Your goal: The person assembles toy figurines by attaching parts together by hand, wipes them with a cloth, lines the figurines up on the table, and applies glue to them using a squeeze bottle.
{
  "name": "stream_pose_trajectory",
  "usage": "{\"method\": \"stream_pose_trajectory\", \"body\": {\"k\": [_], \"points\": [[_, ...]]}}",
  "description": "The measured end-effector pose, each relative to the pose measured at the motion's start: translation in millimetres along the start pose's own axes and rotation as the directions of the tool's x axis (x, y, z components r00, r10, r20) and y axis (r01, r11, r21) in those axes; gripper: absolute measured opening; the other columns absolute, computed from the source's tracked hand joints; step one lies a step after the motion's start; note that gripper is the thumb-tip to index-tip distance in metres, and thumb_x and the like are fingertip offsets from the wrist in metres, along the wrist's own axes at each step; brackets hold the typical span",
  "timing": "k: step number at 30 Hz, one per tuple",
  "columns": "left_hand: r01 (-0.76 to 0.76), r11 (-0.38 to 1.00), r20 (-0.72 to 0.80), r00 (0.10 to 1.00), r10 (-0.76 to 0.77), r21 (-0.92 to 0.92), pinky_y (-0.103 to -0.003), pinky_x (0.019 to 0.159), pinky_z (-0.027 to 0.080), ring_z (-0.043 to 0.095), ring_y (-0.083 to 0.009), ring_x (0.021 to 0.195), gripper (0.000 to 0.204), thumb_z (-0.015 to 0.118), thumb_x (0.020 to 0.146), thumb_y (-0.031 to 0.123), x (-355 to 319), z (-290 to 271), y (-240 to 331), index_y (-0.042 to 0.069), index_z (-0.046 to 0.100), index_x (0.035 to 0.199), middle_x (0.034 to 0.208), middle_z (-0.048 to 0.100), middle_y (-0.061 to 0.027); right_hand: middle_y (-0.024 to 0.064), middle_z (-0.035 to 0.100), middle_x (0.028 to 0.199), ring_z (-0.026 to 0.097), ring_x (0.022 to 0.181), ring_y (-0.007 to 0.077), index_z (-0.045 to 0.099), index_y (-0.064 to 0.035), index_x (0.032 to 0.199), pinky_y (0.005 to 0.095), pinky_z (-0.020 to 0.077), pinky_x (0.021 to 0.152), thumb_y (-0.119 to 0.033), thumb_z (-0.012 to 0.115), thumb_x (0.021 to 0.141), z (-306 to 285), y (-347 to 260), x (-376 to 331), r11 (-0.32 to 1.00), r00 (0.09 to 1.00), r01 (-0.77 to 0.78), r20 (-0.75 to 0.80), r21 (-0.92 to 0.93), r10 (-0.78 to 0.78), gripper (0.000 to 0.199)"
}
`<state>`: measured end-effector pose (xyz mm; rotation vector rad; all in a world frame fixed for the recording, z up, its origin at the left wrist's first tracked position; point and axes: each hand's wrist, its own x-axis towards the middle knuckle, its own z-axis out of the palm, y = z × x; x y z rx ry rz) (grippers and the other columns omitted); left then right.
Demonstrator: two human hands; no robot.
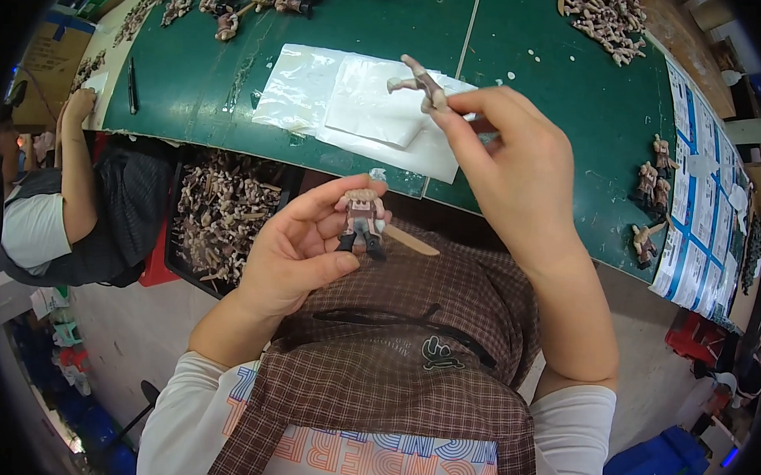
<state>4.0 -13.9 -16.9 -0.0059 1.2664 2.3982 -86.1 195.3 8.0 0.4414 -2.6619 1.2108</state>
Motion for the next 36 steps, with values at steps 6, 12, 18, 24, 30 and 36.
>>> {"method": "stream_pose_trajectory", "body": {"k": [6, 12, 18, 24, 30, 36], "points": [[-0.040, 0.992, 0.046, 0.998, 0.035, 0.119, -0.034, 0.106, 0.042, 0.046, -0.0225, 0.129, 0.074, 0.064, 0.078, -0.014, 2.5, 10.7, -0.4, -0.002, 0.032, 0.144, 0.147, 0.038, -0.0153, 0.0118, 0.068, 0.092, 0.068, 0.080, 0.0216, 0.069, -0.0011, 0.090, 0.0282, 0.0533, 0.068, -0.001, 0.075, 0.073, -25.2, -4.6, -49.9, 0.920, 0.948, 0.317, -0.047, 0.231, -0.315, 0.018], [-0.066, 0.943, 0.098, 0.995, 0.036, 0.325, -0.035, 0.106, 0.043, 0.046, -0.0220, 0.129, 0.074, 0.063, 0.078, -0.014, 4.8, 25.5, -1.0, -0.001, 0.032, 0.144, 0.148, 0.034, -0.0130, 0.0120, 0.067, 0.098, 0.067, 0.081, 0.0261, 0.070, -0.0027, 0.091, 0.0324, 0.0560, 0.068, 0.000, 0.075, 0.065, -32.6, -1.5, -74.0, 0.875, 0.882, 0.459, 0.039, 0.154, -0.469, 0.027], [-0.124, 0.907, 0.130, 0.988, 0.078, 0.401, -0.034, 0.106, 0.043, 0.045, -0.0209, 0.129, 0.075, 0.066, 0.077, -0.014, 2.8, 34.6, -4.1, -0.002, 0.033, 0.143, 0.148, 0.034, -0.0119, 0.0122, 0.067, 0.098, 0.067, 0.080, 0.0261, 0.070, -0.0024, 0.089, 0.0320, 0.0560, 0.067, -0.001, 0.075, 0.065, -36.9, 4.0, -78.5, 0.871, 0.875, 0.475, 0.033, 0.126, -0.482, 0.025], [-0.077, 0.897, 0.122, 0.992, 0.025, 0.436, -0.033, 0.106, 0.043, 0.045, -0.0192, 0.129, 0.076, 0.067, 0.076, -0.015, 1.3, 39.3, -3.1, -0.002, 0.033, 0.143, 0.147, 0.034, -0.0101, 0.0121, 0.067, 0.098, 0.067, 0.080, 0.0266, 0.070, -0.0016, 0.090, 0.0318, 0.0558, 0.066, -0.002, 0.074, 0.065, -36.0, 6.3, -81.9, 0.859, 0.862, 0.502, 0.026, 0.100, -0.507, 0.025], [-0.097, 0.900, 0.140, 0.989, 0.040, 0.425, -0.033, 0.106, 0.042, 0.044, -0.0193, 0.130, 0.079, 0.067, 0.075, -0.017, -0.4, 40.1, -4.3, -0.001, 0.033, 0.144, 0.147, 0.034, -0.0099, 0.0140, 0.067, 0.099, 0.068, 0.078, 0.0260, 0.070, 0.0003, 0.090, 0.0314, 0.0552, 0.064, -0.005, 0.072, 0.067, -39.6, 6.4, -85.9, 0.818, 0.817, 0.576, 0.013, 0.020, -0.576, 0.025], [-0.168, 0.940, 0.233, 0.967, 0.099, 0.296, -0.035, 0.105, 0.043, 0.043, -0.0227, 0.132, 0.066, 0.065, 0.084, -0.004, 0.1, 34.7, -6.7, -0.002, 0.034, 0.143, 0.150, 0.032, -0.0143, 0.0147, 0.067, 0.099, 0.068, 0.077, 0.0258, 0.070, 0.0000, 0.091, 0.0305, 0.0544, 0.062, -0.005, 0.071, 0.067, -39.1, 4.1, -93.0, 0.825, 0.824, 0.564, -0.035, -0.034, -0.565, 0.025]]}}
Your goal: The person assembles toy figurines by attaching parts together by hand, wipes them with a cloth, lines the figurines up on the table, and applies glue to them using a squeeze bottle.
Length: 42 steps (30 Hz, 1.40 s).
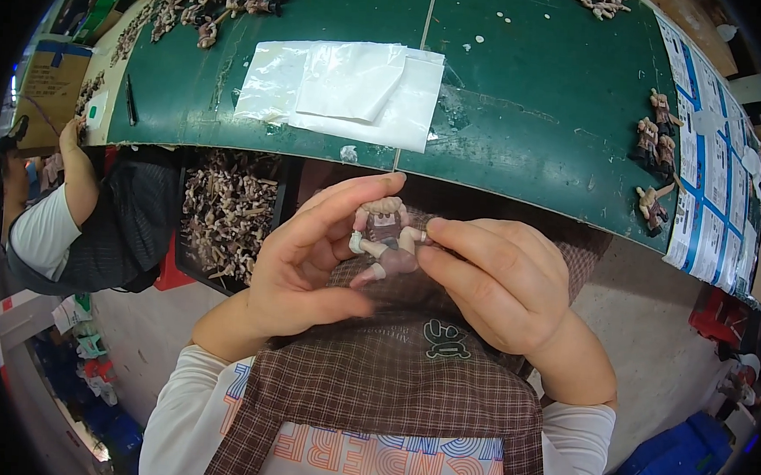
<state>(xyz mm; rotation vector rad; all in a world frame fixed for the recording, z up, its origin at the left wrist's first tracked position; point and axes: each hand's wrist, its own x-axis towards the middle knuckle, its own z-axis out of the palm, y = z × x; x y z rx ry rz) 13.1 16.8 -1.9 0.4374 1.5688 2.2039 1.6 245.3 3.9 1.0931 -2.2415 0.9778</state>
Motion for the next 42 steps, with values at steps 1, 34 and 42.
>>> {"method": "stream_pose_trajectory", "body": {"k": [1, 34, 42], "points": [[-0.021, 0.993, 0.020, 1.000, 0.024, -0.118, -0.035, 0.103, 0.045, 0.045, -0.0238, 0.131, 0.061, 0.065, 0.088, 0.003, 0.0, -2.3, -2.0, -0.002, 0.036, 0.142, 0.150, 0.033, -0.0164, 0.0147, 0.067, 0.099, 0.068, 0.077, 0.0258, 0.070, 0.0000, 0.091, 0.0305, 0.0544, 0.062, -0.005, 0.071, 0.067, -0.6, -1.6, 0.1, 1.000, 1.000, -0.001, -0.001, 0.001, 0.001, 0.025], [0.286, 0.784, -0.203, 0.865, -0.459, -0.551, -0.035, 0.098, 0.045, 0.056, -0.0138, 0.113, 0.038, 0.054, 0.098, 0.015, 0.1, 8.9, -37.2, 0.004, 0.051, 0.134, 0.127, 0.059, -0.0070, 0.0097, 0.064, 0.104, 0.063, 0.081, 0.0214, 0.068, 0.0027, 0.109, 0.0305, 0.0495, 0.067, -0.008, 0.079, 0.064, 41.6, -2.7, -21.8, 0.988, 0.997, -0.074, -0.048, -0.135, 0.068, 0.047], [0.304, 0.777, -0.241, 0.834, -0.497, -0.551, -0.035, 0.099, 0.044, 0.056, -0.0144, 0.114, 0.036, 0.052, 0.099, 0.015, -3.9, 8.0, -41.2, 0.003, 0.053, 0.132, 0.126, 0.059, -0.0070, 0.0091, 0.065, 0.104, 0.063, 0.078, 0.0198, 0.069, 0.0014, 0.107, 0.0299, 0.0491, 0.064, -0.008, 0.078, 0.066, 50.5, -4.1, -23.3, 0.971, 0.999, -0.031, -0.024, -0.238, 0.026, 0.042]]}}
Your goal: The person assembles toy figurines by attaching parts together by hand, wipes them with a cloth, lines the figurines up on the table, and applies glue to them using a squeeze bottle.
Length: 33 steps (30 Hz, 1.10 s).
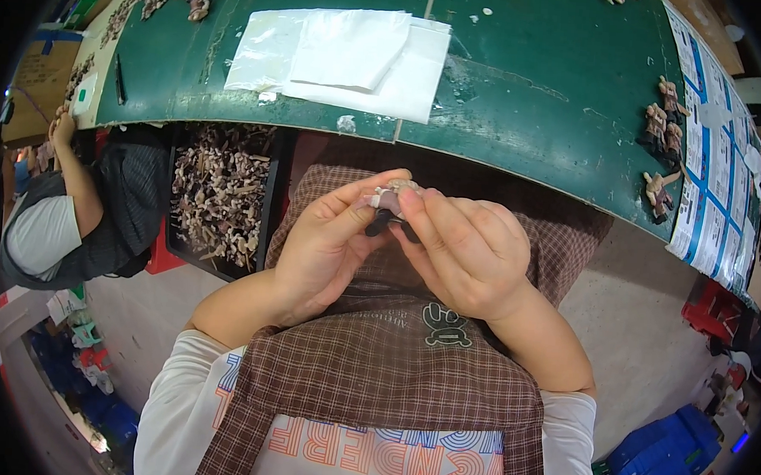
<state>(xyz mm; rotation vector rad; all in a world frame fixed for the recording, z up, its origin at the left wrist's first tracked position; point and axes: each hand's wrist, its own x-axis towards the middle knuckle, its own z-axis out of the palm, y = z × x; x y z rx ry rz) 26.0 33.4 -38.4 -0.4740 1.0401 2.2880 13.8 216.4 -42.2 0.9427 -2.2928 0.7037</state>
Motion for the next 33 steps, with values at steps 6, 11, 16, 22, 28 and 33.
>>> {"method": "stream_pose_trajectory", "body": {"k": [6, 11, 16, 22, 28, 33], "points": [[0.051, 0.996, 0.040, 0.998, -0.049, -0.066, -0.031, 0.095, 0.046, 0.057, -0.0144, 0.110, 0.033, 0.054, 0.098, 0.015, 10.2, -16.7, -20.9, 0.001, 0.056, 0.128, 0.119, 0.062, -0.0077, 0.0092, 0.065, 0.098, 0.064, 0.078, 0.0224, 0.070, 0.0003, 0.106, 0.0320, 0.0496, 0.068, -0.006, 0.079, 0.068, 3.5, -8.3, -10.4, 0.997, 0.995, -0.076, 0.068, -0.017, 0.077, 0.040], [0.098, 0.986, 0.081, 0.993, -0.088, -0.135, -0.033, 0.097, 0.048, 0.060, -0.0152, 0.107, 0.030, 0.058, 0.096, 0.018, 2.7, -47.3, -28.0, 0.002, 0.059, 0.122, 0.116, 0.063, -0.0080, 0.0093, 0.066, 0.097, 0.064, 0.079, 0.0232, 0.070, -0.0015, 0.106, 0.0320, 0.0505, 0.070, -0.007, 0.079, 0.070, 20.0, -16.8, -23.9, 0.970, 0.975, -0.195, 0.131, 0.144, 0.177, 0.037], [-0.051, 0.998, -0.098, 0.994, 0.049, -0.026, -0.030, 0.087, 0.052, 0.062, -0.0149, 0.099, 0.031, 0.067, 0.090, 0.017, 5.3, -79.3, -12.3, 0.003, 0.061, 0.116, 0.110, 0.065, -0.0079, 0.0128, 0.062, 0.113, 0.062, 0.100, 0.0298, 0.063, -0.0011, 0.115, 0.0360, 0.0501, 0.084, -0.008, 0.075, 0.076, 34.3, -21.6, -10.5, 0.931, 0.918, -0.303, 0.325, 0.205, 0.228, 0.042], [-0.403, 0.646, -0.271, 0.671, 0.691, 0.649, -0.028, 0.082, 0.053, 0.065, -0.0159, 0.090, 0.024, 0.061, 0.087, -0.004, 48.0, -202.6, 56.1, -0.003, 0.058, 0.110, 0.097, 0.067, -0.0087, 0.0118, 0.065, 0.105, 0.063, 0.095, 0.0288, 0.066, -0.0044, 0.107, 0.0361, 0.0507, 0.082, -0.006, 0.072, 0.078, 29.2, -15.1, -15.0, 0.908, 0.901, -0.347, 0.353, 0.235, 0.253, 0.029], [0.328, -0.585, 0.333, 0.577, 0.746, 0.742, -0.044, 0.077, 0.052, 0.064, -0.0345, 0.085, 0.027, 0.064, 0.070, 0.010, 52.8, -266.1, 92.1, 0.000, 0.072, 0.094, 0.100, 0.067, -0.0212, 0.0057, 0.068, 0.095, 0.065, 0.082, 0.0231, 0.069, -0.0073, 0.098, 0.0339, 0.0508, 0.071, -0.006, 0.072, 0.074, 2.2, -3.9, -23.3, 0.956, 0.958, -0.222, 0.227, 0.191, 0.177, 0.024], [0.286, -0.526, 0.391, 0.414, 0.822, 0.801, -0.049, 0.083, 0.041, 0.052, -0.0418, 0.095, 0.033, 0.057, 0.077, 0.002, 27.8, -245.6, 80.5, 0.000, 0.064, 0.109, 0.108, 0.058, -0.0235, 0.0072, 0.065, 0.092, 0.061, 0.083, 0.0263, 0.066, -0.0060, 0.103, 0.0367, 0.0478, 0.075, -0.010, 0.075, 0.072, -58.9, 55.7, -43.2, 0.912, 0.954, -0.285, -0.181, -0.297, 0.239, 0.032]]}}
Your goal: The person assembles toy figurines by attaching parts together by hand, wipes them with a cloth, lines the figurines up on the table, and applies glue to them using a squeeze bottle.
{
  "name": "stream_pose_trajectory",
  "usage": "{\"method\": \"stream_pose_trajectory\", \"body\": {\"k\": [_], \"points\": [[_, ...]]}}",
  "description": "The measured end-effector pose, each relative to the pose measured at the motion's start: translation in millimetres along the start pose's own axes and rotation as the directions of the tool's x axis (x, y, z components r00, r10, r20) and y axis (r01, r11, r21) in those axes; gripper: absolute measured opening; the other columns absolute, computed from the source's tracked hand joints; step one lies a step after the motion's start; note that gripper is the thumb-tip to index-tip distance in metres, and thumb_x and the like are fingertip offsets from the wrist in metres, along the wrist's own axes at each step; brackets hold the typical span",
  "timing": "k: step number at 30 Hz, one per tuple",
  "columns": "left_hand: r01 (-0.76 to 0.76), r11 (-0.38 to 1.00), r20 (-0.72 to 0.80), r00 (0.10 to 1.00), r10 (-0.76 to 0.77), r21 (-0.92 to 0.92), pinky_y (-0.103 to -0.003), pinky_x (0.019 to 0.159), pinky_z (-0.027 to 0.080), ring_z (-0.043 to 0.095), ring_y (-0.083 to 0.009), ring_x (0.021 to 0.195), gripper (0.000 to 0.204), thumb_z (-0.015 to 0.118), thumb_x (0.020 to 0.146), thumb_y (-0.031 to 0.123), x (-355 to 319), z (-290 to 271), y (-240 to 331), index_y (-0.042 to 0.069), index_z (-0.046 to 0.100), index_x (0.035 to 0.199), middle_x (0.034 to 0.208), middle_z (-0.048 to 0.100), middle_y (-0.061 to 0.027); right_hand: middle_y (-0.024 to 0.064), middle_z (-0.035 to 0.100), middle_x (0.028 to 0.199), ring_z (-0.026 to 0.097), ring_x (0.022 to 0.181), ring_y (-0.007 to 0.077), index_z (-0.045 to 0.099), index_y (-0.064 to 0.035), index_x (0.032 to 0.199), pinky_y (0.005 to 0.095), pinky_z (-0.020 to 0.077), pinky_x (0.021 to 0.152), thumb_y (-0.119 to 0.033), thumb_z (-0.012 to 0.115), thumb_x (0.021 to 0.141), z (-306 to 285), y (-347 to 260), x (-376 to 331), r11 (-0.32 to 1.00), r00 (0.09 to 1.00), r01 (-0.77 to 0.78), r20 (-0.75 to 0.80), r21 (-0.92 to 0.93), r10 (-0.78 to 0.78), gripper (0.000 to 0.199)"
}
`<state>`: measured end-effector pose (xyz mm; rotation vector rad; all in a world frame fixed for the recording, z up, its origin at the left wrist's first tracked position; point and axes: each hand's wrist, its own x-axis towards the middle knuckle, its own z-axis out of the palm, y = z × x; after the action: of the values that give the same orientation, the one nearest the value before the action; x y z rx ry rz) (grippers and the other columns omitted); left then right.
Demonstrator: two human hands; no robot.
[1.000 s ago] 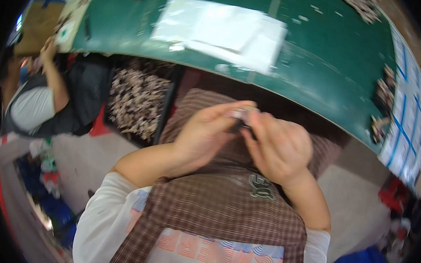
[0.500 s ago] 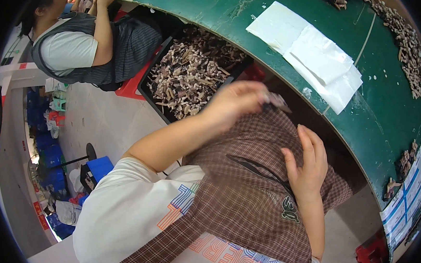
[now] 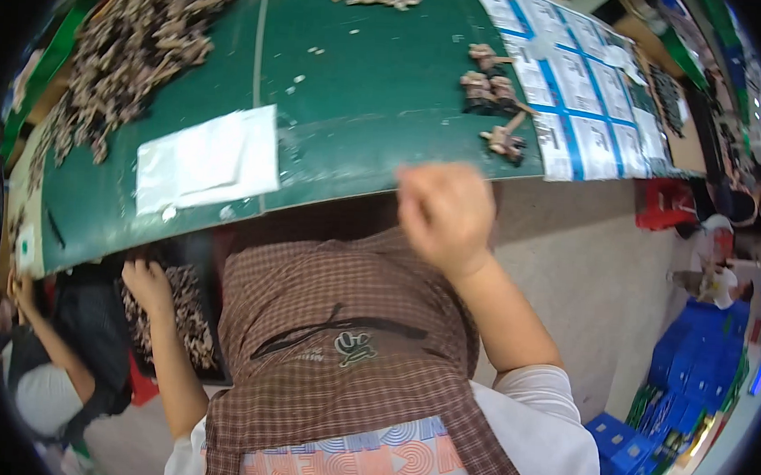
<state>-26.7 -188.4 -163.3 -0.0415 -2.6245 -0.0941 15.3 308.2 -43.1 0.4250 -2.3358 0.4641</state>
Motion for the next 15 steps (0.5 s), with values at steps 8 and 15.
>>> {"method": "stream_pose_trajectory", "body": {"k": [8, 15], "points": [[0.087, 0.514, 0.320, 0.866, 0.384, -0.853, -0.035, 0.074, 0.048, 0.061, -0.0269, 0.079, 0.016, 0.057, 0.090, 0.010, 3.5, -67.1, 172.2, 0.001, 0.069, 0.086, 0.085, 0.063, -0.0134, 0.0118, 0.059, 0.103, 0.055, 0.097, 0.0306, 0.060, -0.0041, 0.109, 0.0399, 0.0444, 0.083, -0.020, 0.075, 0.076, -30.7, 50.4, 3.4, 0.765, 0.874, -0.447, -0.044, -0.464, 0.484, 0.039], [0.784, -0.386, 0.449, 0.603, 0.660, -0.486, -0.043, 0.105, 0.041, 0.049, -0.0289, 0.126, 0.050, 0.036, 0.104, 0.032, 39.4, -102.6, 286.6, 0.003, 0.030, 0.144, 0.140, 0.045, -0.0163, 0.0102, 0.060, 0.096, 0.058, 0.085, 0.0300, 0.064, -0.0075, 0.102, 0.0394, 0.0469, 0.075, -0.018, 0.076, 0.073, -7.2, -28.2, 22.2, 0.933, 0.932, -0.339, 0.178, 0.125, 0.315, 0.032]]}}
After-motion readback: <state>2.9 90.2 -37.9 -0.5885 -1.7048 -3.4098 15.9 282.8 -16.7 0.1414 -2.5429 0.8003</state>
